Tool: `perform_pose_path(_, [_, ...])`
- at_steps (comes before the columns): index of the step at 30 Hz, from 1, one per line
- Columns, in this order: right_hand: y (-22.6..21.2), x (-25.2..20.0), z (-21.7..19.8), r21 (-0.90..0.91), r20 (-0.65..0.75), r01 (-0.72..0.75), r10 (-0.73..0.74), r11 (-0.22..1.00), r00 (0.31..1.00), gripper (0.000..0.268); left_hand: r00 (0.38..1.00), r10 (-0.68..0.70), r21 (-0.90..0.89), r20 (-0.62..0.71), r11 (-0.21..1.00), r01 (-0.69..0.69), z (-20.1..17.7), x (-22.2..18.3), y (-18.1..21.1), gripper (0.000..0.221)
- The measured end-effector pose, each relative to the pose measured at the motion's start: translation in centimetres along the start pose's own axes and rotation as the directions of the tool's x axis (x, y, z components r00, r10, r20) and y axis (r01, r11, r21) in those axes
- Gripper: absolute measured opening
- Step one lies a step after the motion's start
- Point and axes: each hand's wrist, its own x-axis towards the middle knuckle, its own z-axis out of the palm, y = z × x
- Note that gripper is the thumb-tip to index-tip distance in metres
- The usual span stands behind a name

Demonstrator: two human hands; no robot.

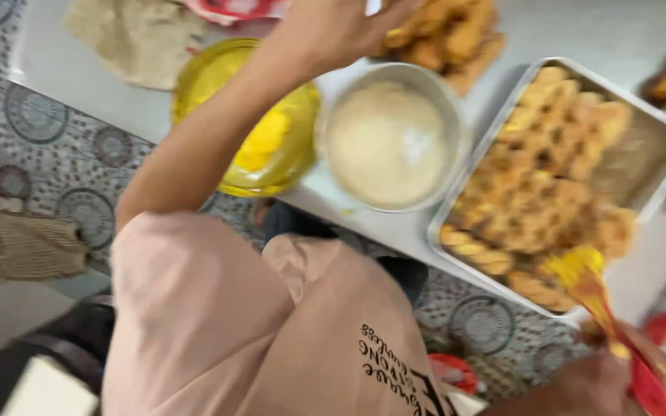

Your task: Coating twisted bread dough in liquid and powder before arranging on trays for baking or display.

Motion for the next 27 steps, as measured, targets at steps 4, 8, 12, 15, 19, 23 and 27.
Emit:
perform_pose_path(4, [-17.5, -2.9, 19.7, 0.021, 0.162, -0.025, 0.021, 0.999, 0.986, 0.018, 0.983, -0.171, -0.465, -0.06, 0.876, 0.124, -15.5, -14.7, -4.6, 0.026])
perform_pose_path(8, [-25.0, -2.0, 37.2, 0.169, 0.362, 0.013, -0.074, 0.986, 0.929, 0.011, 0.888, -0.459, -0.699, -0.001, 0.636, 0.328, -13.8, -30.0, -8.5, 0.025])
perform_pose_path(12, [-23.7, -3.4, 45.5, -0.076, 0.36, 0.248, -0.205, 0.966, 0.91, 0.013, 0.883, -0.468, -0.784, 0.04, 0.533, 0.318, -12.0, -34.7, -9.1, 0.016])
perform_pose_path(15, [-24.5, -3.2, 49.5, -0.26, 0.449, 0.384, -0.242, 0.886, 0.86, 0.011, 0.918, -0.393, -0.759, 0.051, 0.582, 0.291, -12.8, -35.2, -9.9, 0.022])
perform_pose_path(19, [-25.3, -3.4, 50.4, 0.234, 0.449, -0.459, 0.324, 0.857, 0.833, 0.011, 0.873, -0.461, -0.743, 0.161, 0.526, 0.415, -14.2, -36.2, -10.7, 0.034])
perform_pose_path(23, [-26.6, -3.5, 53.3, 0.417, 0.594, -0.65, 0.351, 0.635, 0.724, 0.018, 0.822, -0.541, -0.725, 0.178, 0.493, 0.481, -13.5, -37.1, -11.6, 0.031])
perform_pose_path(27, [-24.2, -1.8, 53.2, 0.236, 0.447, -0.151, 0.031, 0.96, 0.894, 0.013, 0.797, -0.578, -0.759, 0.174, 0.437, 0.483, -13.1, -37.9, -11.7, 0.034])
